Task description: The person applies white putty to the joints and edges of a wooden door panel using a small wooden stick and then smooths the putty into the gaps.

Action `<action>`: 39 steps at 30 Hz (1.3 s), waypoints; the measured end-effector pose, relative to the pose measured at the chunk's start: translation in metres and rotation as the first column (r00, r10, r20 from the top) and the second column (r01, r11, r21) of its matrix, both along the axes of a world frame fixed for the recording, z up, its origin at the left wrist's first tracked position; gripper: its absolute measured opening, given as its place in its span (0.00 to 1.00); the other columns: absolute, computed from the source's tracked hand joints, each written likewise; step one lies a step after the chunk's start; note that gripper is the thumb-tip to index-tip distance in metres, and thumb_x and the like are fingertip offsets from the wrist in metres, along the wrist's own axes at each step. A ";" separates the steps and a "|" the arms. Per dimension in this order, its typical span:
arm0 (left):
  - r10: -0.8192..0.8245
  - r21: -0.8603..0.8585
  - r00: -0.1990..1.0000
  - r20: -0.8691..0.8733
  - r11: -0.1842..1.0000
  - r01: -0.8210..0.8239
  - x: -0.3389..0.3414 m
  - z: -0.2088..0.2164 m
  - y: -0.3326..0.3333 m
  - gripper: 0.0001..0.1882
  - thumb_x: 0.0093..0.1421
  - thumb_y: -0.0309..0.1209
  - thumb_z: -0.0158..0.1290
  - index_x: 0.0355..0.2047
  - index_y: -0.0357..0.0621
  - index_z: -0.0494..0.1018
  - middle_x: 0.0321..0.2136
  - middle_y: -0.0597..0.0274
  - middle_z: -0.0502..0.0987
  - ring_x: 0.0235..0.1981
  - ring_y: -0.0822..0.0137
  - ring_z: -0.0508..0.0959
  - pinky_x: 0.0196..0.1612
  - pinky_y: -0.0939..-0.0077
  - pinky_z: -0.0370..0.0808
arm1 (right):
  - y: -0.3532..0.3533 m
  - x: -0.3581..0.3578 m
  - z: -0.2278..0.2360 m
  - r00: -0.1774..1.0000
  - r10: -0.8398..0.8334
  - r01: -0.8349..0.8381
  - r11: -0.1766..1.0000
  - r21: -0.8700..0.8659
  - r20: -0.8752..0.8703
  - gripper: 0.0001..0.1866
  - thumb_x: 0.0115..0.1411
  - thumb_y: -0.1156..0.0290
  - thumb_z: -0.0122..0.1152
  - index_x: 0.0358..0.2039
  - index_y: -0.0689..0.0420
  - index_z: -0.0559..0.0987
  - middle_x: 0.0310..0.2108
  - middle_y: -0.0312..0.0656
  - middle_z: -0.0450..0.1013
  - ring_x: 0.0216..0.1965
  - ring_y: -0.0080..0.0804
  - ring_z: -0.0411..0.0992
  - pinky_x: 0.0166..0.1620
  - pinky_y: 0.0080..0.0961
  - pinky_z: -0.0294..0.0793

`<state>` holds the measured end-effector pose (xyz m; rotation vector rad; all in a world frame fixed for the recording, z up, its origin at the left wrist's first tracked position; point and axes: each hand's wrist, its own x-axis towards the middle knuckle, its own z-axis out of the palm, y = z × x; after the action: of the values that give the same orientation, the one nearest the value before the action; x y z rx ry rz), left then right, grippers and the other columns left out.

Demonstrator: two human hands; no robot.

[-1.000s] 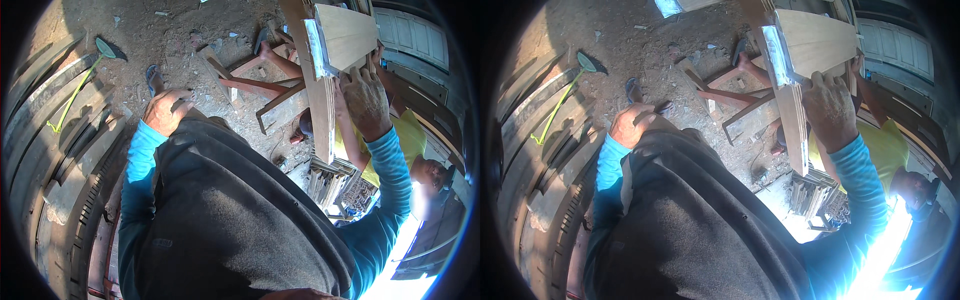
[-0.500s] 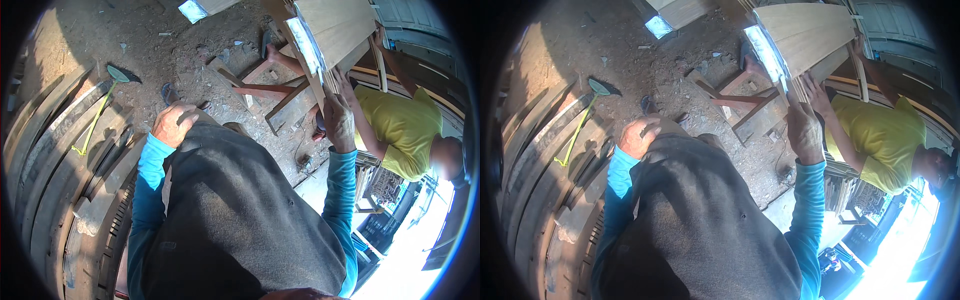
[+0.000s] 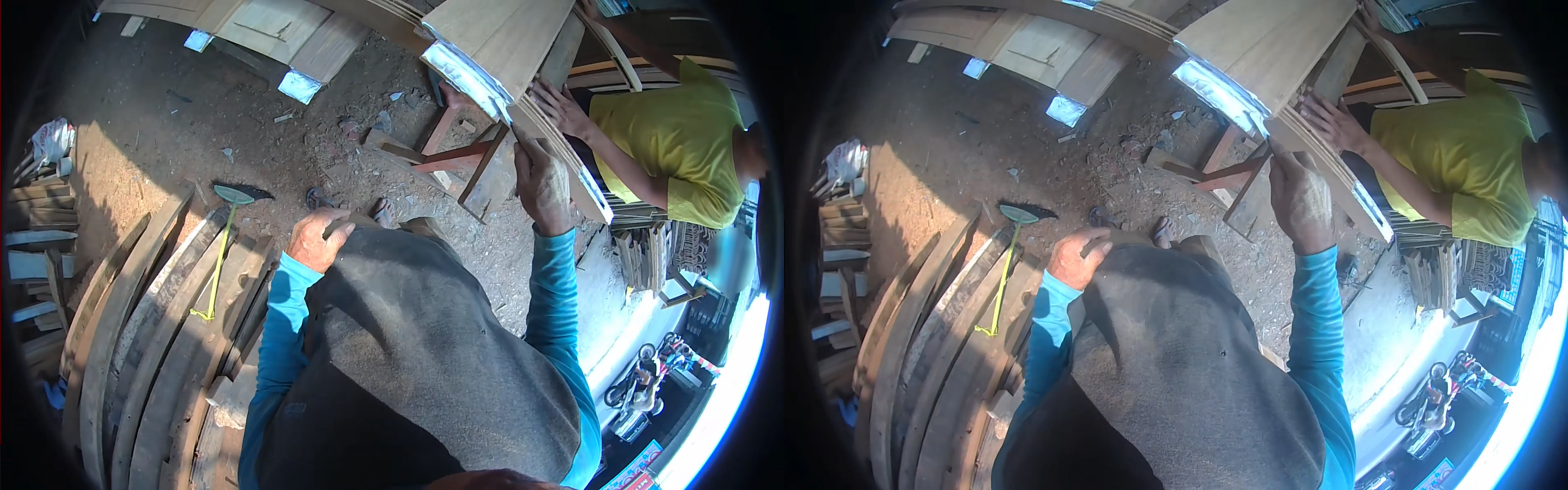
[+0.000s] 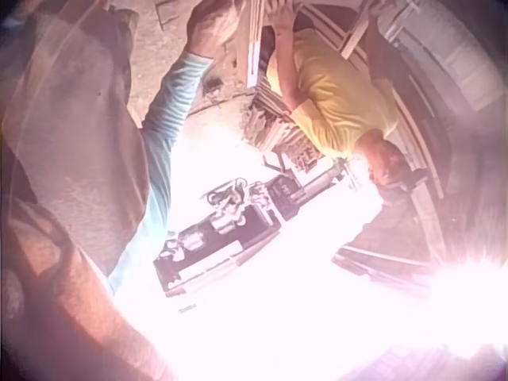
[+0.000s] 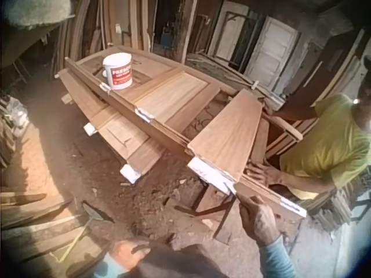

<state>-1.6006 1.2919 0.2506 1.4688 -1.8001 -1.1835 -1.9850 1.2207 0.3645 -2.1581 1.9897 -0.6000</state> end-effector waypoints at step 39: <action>-0.479 0.114 0.878 -0.005 0.872 0.476 0.120 -0.001 -0.240 0.17 0.67 0.34 0.63 0.52 0.38 0.82 0.47 0.47 0.85 0.50 0.50 0.86 0.55 0.62 0.80 | -0.072 0.172 0.002 0.770 -0.631 0.636 0.771 0.032 -0.094 0.19 0.71 0.73 0.54 0.60 0.60 0.77 0.43 0.59 0.79 0.38 0.62 0.80 0.39 0.56 0.80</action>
<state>-1.4803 1.0522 0.2495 1.1208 -2.2254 -1.5272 -1.8134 1.1486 0.3668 -1.4402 2.7500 -0.5153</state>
